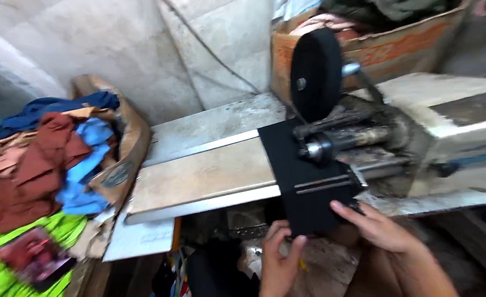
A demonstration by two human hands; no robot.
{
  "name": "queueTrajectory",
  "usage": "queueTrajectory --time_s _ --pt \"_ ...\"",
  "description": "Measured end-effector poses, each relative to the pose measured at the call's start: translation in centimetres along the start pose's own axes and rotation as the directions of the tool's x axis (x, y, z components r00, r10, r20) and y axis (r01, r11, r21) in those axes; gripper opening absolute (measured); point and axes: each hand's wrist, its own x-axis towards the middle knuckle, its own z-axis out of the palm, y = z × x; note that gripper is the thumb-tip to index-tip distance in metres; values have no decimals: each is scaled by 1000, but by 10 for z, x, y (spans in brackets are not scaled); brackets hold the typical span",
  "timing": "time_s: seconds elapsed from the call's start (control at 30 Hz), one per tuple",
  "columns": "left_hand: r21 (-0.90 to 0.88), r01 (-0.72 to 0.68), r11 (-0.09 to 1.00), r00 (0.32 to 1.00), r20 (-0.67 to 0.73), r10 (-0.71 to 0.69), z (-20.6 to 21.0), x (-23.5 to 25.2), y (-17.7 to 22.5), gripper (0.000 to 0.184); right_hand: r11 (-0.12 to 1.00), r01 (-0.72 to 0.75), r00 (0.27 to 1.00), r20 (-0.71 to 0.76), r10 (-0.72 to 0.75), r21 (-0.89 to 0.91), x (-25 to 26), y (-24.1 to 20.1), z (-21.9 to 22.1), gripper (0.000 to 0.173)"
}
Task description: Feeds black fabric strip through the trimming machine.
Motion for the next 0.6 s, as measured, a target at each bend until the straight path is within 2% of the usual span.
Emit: queueTrajectory --time_s 0.17,0.3,0.53,0.6 --pt "-21 38 999 999 -15 -39 2 -1 -4 15 993 -77 994 64 83 -91 2 -2 -8 39" --pt "-42 32 999 1000 0 -32 2 0 -3 13 996 -59 992 112 66 -65 4 1 -10 38" --pt "-2 -9 1000 1000 15 10 4 4 3 19 1000 7 1000 -30 -7 -25 -4 7 -2 34" --pt "29 -14 999 999 31 13 2 6 7 22 1000 -7 997 -74 6 -11 -6 5 2 28"
